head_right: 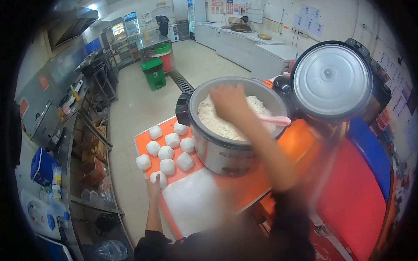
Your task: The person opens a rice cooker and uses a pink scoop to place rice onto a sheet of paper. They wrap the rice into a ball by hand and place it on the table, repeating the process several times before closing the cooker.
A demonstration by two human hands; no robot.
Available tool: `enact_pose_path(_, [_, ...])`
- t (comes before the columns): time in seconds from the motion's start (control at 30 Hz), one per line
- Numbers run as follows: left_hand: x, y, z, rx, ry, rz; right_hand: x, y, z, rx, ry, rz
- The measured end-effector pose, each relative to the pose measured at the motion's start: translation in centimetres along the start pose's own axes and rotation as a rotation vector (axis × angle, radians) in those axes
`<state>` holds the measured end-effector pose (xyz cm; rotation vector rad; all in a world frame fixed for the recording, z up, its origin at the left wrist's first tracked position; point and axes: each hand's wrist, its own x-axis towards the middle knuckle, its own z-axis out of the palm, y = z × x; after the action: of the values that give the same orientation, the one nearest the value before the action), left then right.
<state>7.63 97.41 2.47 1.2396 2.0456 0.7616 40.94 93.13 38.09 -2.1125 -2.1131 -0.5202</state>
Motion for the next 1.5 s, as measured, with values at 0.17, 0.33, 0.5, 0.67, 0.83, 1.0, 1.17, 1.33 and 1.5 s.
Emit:
enact_pose_path(0.17, [-6.7, -2.8, 0.5, 0.257, 0.245, 0.665, 1.8, 9.2, 3.8, -0.205, -0.868, -0.162])
enact_pose_path(0.33, [-16.8, -4.2, 0.6, 0.487, -0.398, 0.863, -1.8, 10.8, 5.0, -0.03, -0.683, -0.198])
enact_pose_path(0.5, [-18.1, -5.6, 1.6, 0.517, -0.469, 0.908, -1.1, 12.0, 10.1, 0.182, -0.615, -0.104])
enact_pose_path(0.67, [-17.9, -5.3, 1.6, 0.517, -0.481, 0.891, 3.4, 13.1, 9.5, 0.315, -1.017, 0.409])
enact_pose_path(0.83, [-17.8, -5.7, 1.9, 0.483, -0.474, 0.838, 3.6, 15.2, 10.4, 0.158, -0.387, -0.083])
enact_pose_path(1.0, [-17.4, -6.2, 2.1, 0.586, -0.512, 0.868, 8.6, 19.0, 18.3, -0.442, -0.023, -0.133])
enact_pose_path(1.17, [-17.8, -6.3, 2.1, 0.532, -0.512, 0.827, 9.6, 19.0, 17.7, -0.328, -0.415, 0.097])
enact_pose_path(1.33, [-17.4, -6.7, 2.3, 0.44, -0.451, 0.881, 8.0, 17.2, 14.5, -0.26, -0.585, -0.073])
enact_pose_path(1.5, [-17.5, -6.8, 2.4, 0.403, -0.402, 0.915, 4.0, 18.5, 14.0, -0.041, -0.6, -0.123])
